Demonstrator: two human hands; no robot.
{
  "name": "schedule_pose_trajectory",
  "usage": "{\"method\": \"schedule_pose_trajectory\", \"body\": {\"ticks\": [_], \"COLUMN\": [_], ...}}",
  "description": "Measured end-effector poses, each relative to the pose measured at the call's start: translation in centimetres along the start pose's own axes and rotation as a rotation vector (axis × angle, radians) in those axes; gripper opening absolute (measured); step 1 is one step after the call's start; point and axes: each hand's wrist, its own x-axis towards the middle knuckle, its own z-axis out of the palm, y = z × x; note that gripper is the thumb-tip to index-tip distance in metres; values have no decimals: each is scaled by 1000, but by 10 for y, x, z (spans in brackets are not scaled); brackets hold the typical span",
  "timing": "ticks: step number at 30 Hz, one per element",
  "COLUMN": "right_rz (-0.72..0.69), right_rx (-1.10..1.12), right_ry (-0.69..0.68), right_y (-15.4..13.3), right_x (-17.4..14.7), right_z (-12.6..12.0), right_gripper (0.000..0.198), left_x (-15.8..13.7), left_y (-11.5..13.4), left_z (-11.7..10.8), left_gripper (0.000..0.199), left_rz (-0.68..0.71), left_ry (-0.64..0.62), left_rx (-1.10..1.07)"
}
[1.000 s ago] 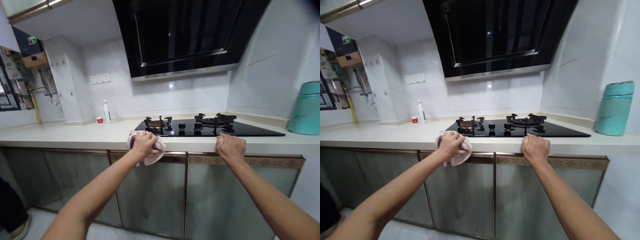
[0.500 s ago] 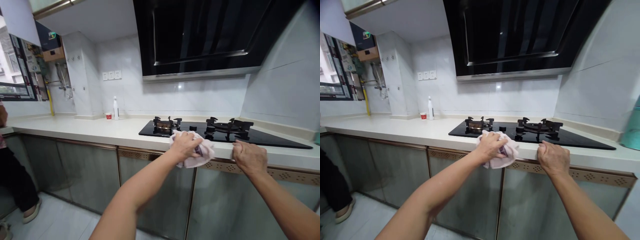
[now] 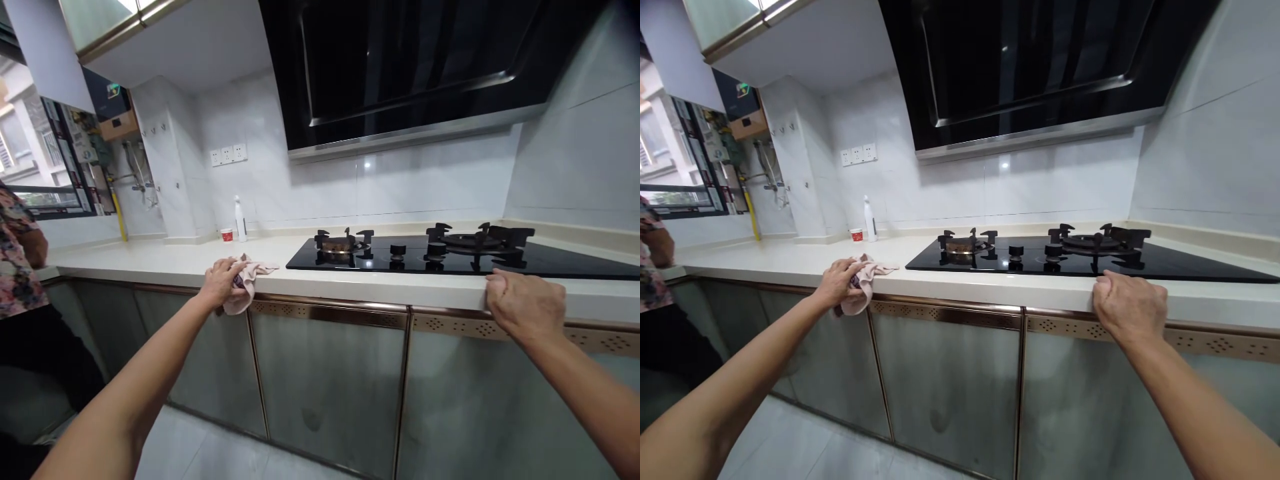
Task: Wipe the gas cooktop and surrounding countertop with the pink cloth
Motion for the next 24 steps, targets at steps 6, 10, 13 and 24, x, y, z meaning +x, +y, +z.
{"method": "schedule_pose_trajectory", "body": {"ticks": [6,10,13,24], "right_rz": [61,76,80,9], "right_rx": [23,44,54,111], "right_ry": [-47,-19,-28,-5], "right_y": [-10,-15,-15,-7], "right_x": [2,2,2,1], "right_z": [-8,-10,-11,-5], "right_gripper": [49,45,45,47], "left_x": [5,14,24,53], "left_y": [26,88,150,370], "left_z": [-11,-17,-23,-54], "left_gripper": [69,68,70,67], "left_rz": [65,248,372,643], "left_ry": [-8,96,189,338], "left_rx": [103,67,-6,-268]}}
